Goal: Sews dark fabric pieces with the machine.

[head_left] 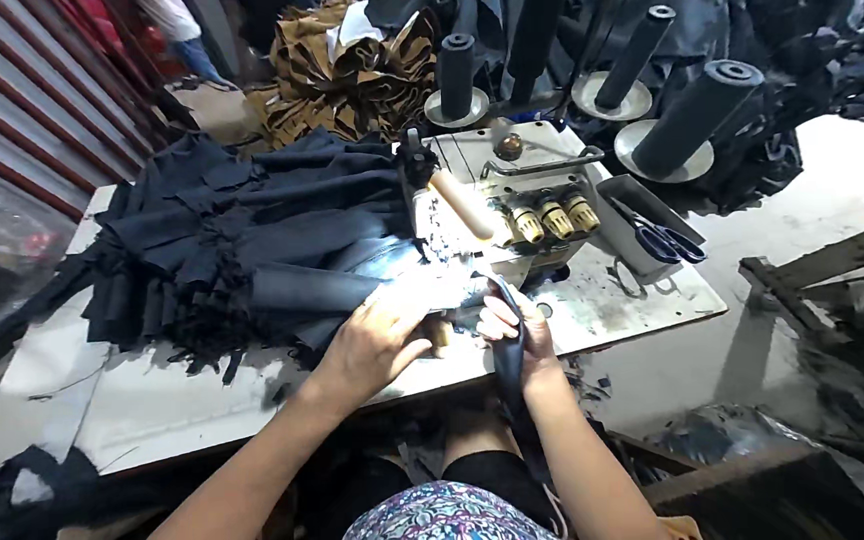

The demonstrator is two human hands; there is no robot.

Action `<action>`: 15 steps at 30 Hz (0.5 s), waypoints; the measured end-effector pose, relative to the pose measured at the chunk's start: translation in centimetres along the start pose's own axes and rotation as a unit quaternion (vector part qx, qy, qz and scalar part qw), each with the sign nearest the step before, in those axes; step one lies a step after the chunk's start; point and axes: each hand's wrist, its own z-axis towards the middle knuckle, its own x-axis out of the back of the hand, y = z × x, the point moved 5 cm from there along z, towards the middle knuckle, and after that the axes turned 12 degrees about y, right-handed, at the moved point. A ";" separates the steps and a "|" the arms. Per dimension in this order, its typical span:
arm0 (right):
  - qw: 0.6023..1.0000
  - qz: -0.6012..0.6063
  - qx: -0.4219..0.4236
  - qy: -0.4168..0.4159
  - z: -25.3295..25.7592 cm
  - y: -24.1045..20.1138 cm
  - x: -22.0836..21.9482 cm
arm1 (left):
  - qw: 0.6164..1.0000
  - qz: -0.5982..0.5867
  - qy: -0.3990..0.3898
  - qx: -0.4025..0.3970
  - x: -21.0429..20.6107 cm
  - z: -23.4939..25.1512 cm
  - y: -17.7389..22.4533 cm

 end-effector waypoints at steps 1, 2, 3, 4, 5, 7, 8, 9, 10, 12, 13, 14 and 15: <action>1.000 0.006 0.005 -0.002 0.2 0.1 0.0 | 1.000 0.013 -0.002 0.010 0.0 0.1 0.4; 1.000 0.012 0.011 0.002 0.4 0.4 -0.1 | 0.999 0.025 -0.002 0.025 -0.1 0.2 0.8; 1.000 0.019 0.016 0.002 0.6 0.7 -0.1 | 0.999 0.036 -0.004 0.041 -0.1 0.3 1.2; 0.999 0.027 0.020 0.002 0.8 0.9 0.0 | 0.998 0.046 -0.005 0.052 -0.2 0.5 1.4; 0.999 0.037 0.022 -0.002 0.9 1.0 0.0 | 0.997 0.051 -0.006 0.060 -0.2 0.7 1.6; 0.998 0.047 0.026 0.009 0.9 1.1 -0.2 | 0.997 0.045 -0.008 0.065 -0.2 1.2 1.4; 0.999 0.040 0.030 0.018 0.9 1.0 -0.3 | 0.997 0.040 -0.015 0.068 -0.2 1.6 1.2; 0.998 0.033 0.034 0.032 0.9 0.9 -0.4 | 0.997 0.035 -0.021 0.069 -0.3 1.9 0.9; 0.998 0.021 0.039 0.048 0.9 0.9 -0.4 | 0.997 0.030 -0.019 0.067 -0.4 2.3 0.5; 0.996 -0.014 0.047 0.068 0.9 0.9 -0.3 | 0.997 0.021 -0.020 0.065 -0.6 2.9 -0.2; 0.994 -0.051 0.053 0.075 0.8 0.9 -0.2 | 0.997 0.014 -0.026 0.065 -0.7 3.1 -0.6; 0.989 -0.106 0.060 0.083 0.7 0.9 -0.2 | 0.998 0.000 -0.028 0.064 -0.8 3.4 -1.0; 0.977 -0.177 0.067 0.098 0.6 1.1 -0.3 | 0.997 -0.021 -0.031 0.067 -0.6 3.7 -1.4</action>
